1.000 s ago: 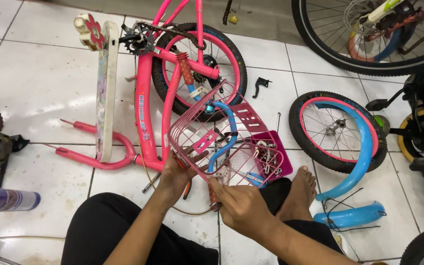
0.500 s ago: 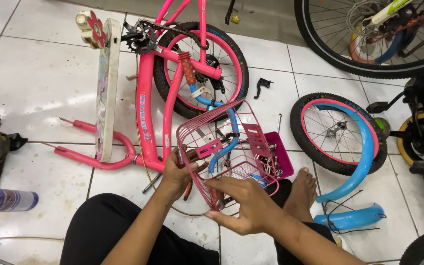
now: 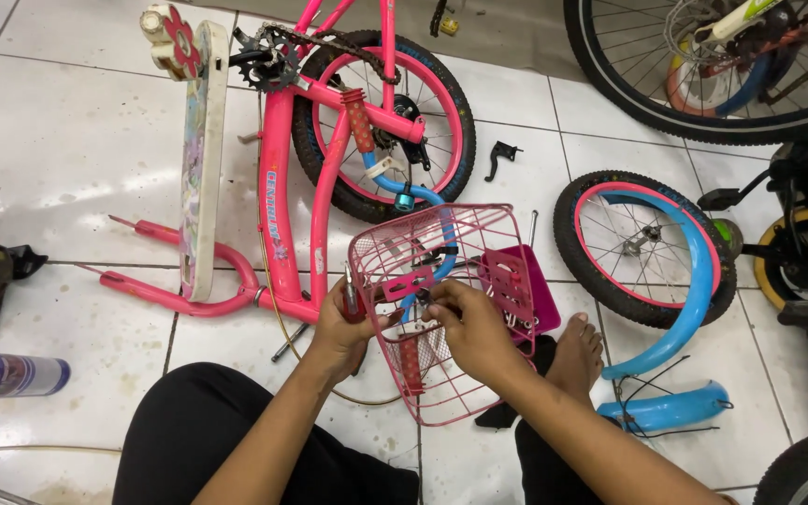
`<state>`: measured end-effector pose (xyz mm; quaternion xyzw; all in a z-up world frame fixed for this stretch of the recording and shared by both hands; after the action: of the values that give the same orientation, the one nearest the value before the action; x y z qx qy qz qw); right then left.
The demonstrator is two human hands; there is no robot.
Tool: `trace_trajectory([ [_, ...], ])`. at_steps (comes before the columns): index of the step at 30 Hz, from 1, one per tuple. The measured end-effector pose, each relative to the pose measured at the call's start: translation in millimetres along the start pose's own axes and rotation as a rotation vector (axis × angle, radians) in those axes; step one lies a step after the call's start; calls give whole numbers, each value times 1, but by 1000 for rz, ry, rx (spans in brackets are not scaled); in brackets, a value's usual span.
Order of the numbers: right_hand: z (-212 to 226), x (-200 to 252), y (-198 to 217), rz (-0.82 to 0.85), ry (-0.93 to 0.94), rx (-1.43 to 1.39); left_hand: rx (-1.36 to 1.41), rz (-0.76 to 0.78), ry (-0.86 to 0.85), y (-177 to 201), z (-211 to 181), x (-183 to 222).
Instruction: Securing a pink wire basket to a bicycle frame using plastic fasteners and pliers.
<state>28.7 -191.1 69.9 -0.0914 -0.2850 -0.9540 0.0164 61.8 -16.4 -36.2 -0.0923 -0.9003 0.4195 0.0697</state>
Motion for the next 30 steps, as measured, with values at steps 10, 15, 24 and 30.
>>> trace_trajectory([
  [10, 19, -1, -6, -89, -5, 111, 50, -5, 48, 10, 5, -3],
  [15, 17, -7, -12, -98, 130, 414, 59, -8, 42, 13, 8, -2],
  [24, 6, -5, -24, -174, 374, 956, 61, -24, 15, 5, 1, 1],
  [30, -3, -7, -30, -238, 524, 1259, 7, 13, 1, -3, -8, 4],
])
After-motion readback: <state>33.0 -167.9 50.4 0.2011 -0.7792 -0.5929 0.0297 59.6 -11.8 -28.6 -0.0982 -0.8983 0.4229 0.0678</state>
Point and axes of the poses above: each hand's wrist, its own x-axis away from the middle knuckle, its own y-axis out of the back of the hand, z = x × y, the point moved 3 cm from there along -x, towards the middle knuckle, and after that the axes turned 3 degrees about -y, right-handed, at the moved point
